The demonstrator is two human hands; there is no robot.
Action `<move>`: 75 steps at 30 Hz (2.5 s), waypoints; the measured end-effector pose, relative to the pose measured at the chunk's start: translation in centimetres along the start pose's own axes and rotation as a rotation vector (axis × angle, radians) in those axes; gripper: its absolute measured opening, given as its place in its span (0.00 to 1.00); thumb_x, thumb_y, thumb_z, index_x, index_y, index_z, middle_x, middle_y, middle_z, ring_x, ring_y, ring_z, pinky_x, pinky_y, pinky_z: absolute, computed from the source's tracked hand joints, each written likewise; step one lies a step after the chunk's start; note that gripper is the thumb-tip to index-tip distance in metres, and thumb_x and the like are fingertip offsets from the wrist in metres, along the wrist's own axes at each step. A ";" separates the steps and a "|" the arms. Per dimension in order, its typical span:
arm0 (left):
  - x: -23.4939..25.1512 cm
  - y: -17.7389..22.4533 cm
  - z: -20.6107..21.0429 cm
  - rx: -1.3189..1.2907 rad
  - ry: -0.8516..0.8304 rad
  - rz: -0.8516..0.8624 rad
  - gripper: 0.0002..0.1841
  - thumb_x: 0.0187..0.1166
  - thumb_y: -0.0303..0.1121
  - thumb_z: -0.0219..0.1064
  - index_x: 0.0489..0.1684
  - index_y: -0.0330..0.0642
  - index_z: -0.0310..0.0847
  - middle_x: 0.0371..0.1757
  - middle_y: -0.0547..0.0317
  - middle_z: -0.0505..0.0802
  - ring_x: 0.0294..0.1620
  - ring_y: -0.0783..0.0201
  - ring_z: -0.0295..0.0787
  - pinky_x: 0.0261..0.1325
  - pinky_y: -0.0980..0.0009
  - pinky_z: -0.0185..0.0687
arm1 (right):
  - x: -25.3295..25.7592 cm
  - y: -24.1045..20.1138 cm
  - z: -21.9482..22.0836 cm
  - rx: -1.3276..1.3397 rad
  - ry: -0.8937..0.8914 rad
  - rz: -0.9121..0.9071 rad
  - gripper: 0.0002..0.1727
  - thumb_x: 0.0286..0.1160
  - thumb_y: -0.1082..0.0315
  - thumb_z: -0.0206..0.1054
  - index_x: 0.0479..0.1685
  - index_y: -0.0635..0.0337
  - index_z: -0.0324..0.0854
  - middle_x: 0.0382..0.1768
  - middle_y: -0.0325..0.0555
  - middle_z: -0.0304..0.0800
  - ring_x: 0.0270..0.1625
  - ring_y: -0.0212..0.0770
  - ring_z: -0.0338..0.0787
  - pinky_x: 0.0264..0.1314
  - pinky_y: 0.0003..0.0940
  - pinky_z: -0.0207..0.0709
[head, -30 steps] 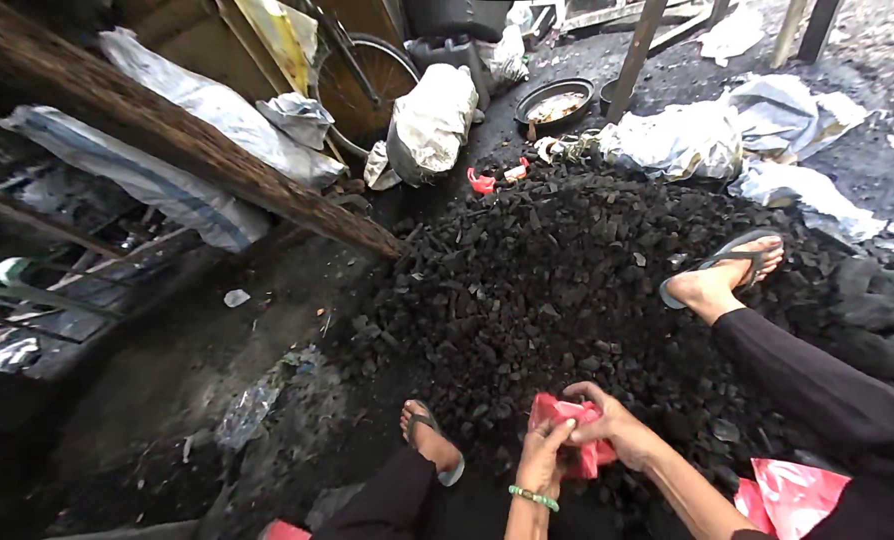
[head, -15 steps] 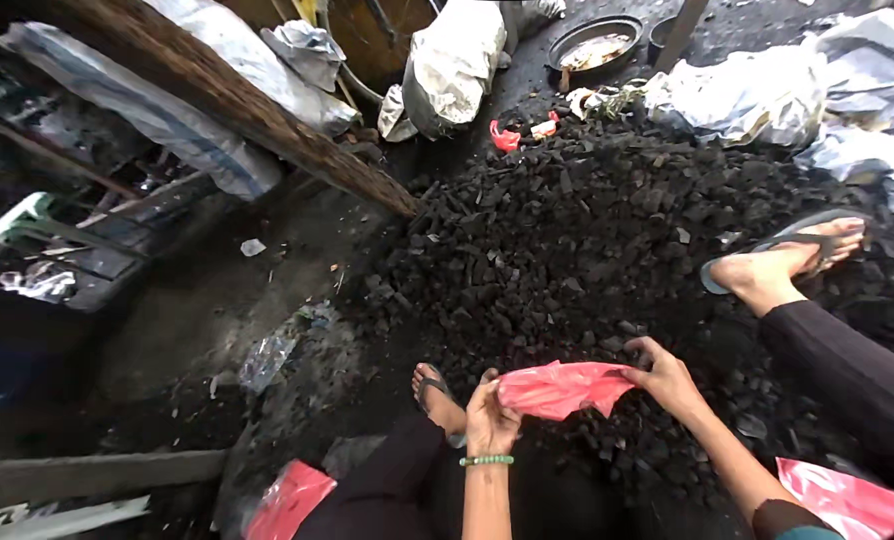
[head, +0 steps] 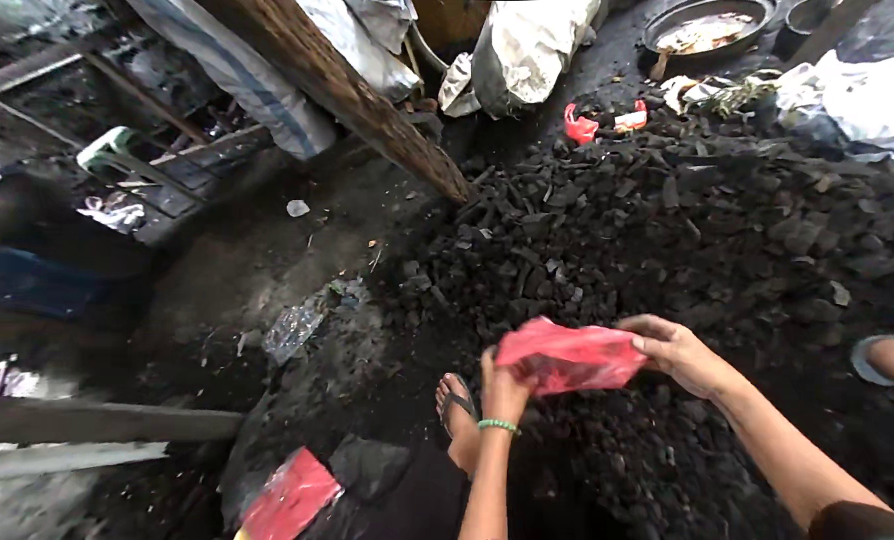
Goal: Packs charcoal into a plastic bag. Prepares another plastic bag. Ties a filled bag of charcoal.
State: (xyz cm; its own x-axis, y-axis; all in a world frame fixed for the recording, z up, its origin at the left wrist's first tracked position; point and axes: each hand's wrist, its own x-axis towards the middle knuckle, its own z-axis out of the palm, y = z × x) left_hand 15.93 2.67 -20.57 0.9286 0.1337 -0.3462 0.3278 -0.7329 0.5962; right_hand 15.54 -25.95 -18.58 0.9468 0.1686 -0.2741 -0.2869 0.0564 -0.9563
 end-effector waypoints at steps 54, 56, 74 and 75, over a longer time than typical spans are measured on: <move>4.1 2.4 11.5 -0.535 0.106 -0.084 0.29 0.94 0.48 0.47 0.82 0.35 0.69 0.84 0.33 0.72 0.87 0.39 0.61 0.88 0.42 0.50 | 9.1 5.5 2.7 -0.988 -0.048 0.003 0.43 0.76 0.30 0.61 0.79 0.57 0.78 0.84 0.56 0.70 0.81 0.63 0.74 0.78 0.65 0.69; 2.7 2.9 12.5 -0.582 0.139 -0.045 0.28 0.93 0.46 0.48 0.80 0.32 0.71 0.81 0.32 0.75 0.85 0.40 0.64 0.88 0.45 0.51 | 6.3 7.5 2.3 -0.863 0.058 -0.038 0.41 0.73 0.37 0.69 0.80 0.55 0.77 0.84 0.56 0.70 0.78 0.62 0.78 0.74 0.65 0.73; -9.6 12.1 14.7 -0.329 -0.475 0.080 0.36 0.85 0.59 0.58 0.87 0.47 0.69 0.85 0.38 0.73 0.90 0.37 0.57 0.85 0.28 0.45 | -7.5 13.8 0.4 0.899 0.811 0.001 0.37 0.89 0.37 0.23 0.67 0.48 0.72 0.47 0.35 0.90 0.49 0.29 0.91 0.49 0.34 0.87; -9.6 12.1 13.9 -0.425 -0.528 0.078 0.34 0.88 0.56 0.56 0.88 0.45 0.67 0.86 0.39 0.72 0.90 0.42 0.58 0.88 0.32 0.44 | -7.9 14.1 0.2 0.952 0.827 -0.006 0.38 0.88 0.34 0.21 0.64 0.46 0.73 0.44 0.32 0.90 0.47 0.28 0.90 0.46 0.33 0.87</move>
State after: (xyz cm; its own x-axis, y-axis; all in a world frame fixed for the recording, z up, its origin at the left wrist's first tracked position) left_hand 8.62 -16.76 -20.08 0.7783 -0.3314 -0.5333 0.4031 -0.3874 0.8291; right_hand 3.97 -26.28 -29.84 0.6580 -0.4794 -0.5807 0.0518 0.7981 -0.6002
